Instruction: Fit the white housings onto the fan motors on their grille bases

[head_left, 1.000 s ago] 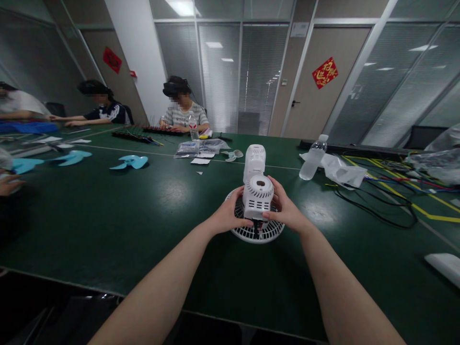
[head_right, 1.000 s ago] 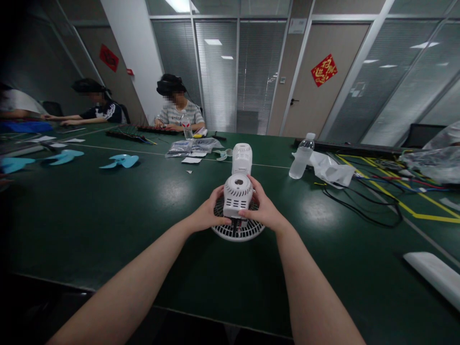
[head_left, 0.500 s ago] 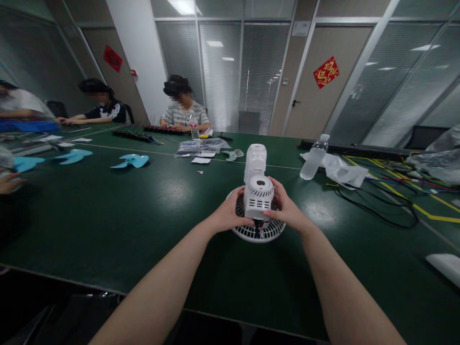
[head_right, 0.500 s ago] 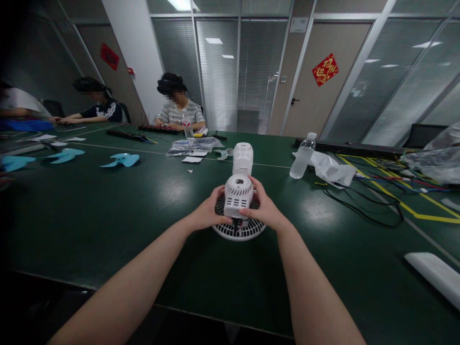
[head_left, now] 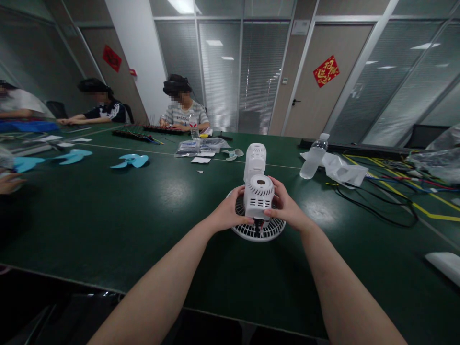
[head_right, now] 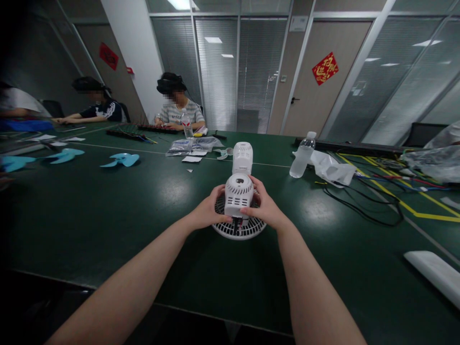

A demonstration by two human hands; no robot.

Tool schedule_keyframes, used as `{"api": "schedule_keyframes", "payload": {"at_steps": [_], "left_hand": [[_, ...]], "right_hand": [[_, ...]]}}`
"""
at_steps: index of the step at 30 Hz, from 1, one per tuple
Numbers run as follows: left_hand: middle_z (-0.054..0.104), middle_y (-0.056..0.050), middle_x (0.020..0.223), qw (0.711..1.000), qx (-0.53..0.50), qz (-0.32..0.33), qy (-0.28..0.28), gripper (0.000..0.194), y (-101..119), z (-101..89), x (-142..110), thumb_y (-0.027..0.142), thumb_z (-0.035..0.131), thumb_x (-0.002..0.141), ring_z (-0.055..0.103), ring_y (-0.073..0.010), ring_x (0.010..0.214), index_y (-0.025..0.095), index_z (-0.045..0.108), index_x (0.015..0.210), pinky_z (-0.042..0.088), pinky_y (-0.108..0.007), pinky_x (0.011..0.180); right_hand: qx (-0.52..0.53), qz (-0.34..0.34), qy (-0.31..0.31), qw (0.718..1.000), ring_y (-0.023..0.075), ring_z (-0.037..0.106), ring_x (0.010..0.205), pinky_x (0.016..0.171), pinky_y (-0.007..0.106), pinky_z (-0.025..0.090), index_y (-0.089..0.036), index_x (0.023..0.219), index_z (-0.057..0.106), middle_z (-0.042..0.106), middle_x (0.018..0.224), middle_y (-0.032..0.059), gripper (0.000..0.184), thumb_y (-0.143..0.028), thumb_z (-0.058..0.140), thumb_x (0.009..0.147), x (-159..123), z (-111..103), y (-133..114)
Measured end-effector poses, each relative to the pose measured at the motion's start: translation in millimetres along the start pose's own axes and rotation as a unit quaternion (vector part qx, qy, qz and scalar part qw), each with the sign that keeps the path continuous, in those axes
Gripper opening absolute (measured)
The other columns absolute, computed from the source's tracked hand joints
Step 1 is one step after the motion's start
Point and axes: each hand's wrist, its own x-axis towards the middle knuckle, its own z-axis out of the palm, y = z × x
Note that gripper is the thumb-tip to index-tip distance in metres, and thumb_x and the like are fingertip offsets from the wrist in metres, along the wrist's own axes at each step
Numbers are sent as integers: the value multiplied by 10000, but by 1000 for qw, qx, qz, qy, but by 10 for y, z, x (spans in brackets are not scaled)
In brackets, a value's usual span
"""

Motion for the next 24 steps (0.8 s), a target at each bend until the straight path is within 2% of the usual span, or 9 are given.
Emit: {"api": "schedule_keyframes", "payload": {"at_steps": [4, 10, 20, 24], "left_hand": [[452, -165, 1509, 1000, 8, 15, 2, 1085, -19, 15, 12, 422, 879, 622, 448, -397, 1388, 246, 288, 1516, 376, -639, 1137], [342, -172, 1600, 997, 57, 50, 5, 1193, -24, 37, 38, 466, 850, 642, 354, -404, 1462, 242, 155, 1586, 282, -646, 1191], [359, -180, 1594, 995, 90, 32, -10, 1219, -21, 27, 49, 525, 830, 650, 377, -425, 1445, 248, 119, 1601, 284, -661, 1173], [337, -143, 1617, 996, 84, 36, -15, 1194, -24, 18, 49, 509, 815, 670, 354, -422, 1464, 297, 104, 1605, 264, -658, 1184]], "right_hand": [[15, -6, 7, 1000, 394, 434, 1405, 1133, 634, 380, -389, 1529, 243, 384, 1574, 101, 1083, -381, 893, 663, 4, 21, 12], [36, -28, 1, 999, 375, 429, 1423, 1163, 612, 352, -385, 1534, 253, 412, 1569, 93, 1063, -389, 881, 677, 14, 20, 60], [56, -39, 13, 998, 377, 445, 1408, 1139, 622, 393, -391, 1515, 309, 442, 1554, 85, 1031, -378, 891, 663, 26, 26, 93], [71, -43, 15, 996, 377, 445, 1407, 1137, 624, 396, -400, 1499, 322, 439, 1552, 79, 1023, -375, 898, 654, 24, 34, 95]]}}
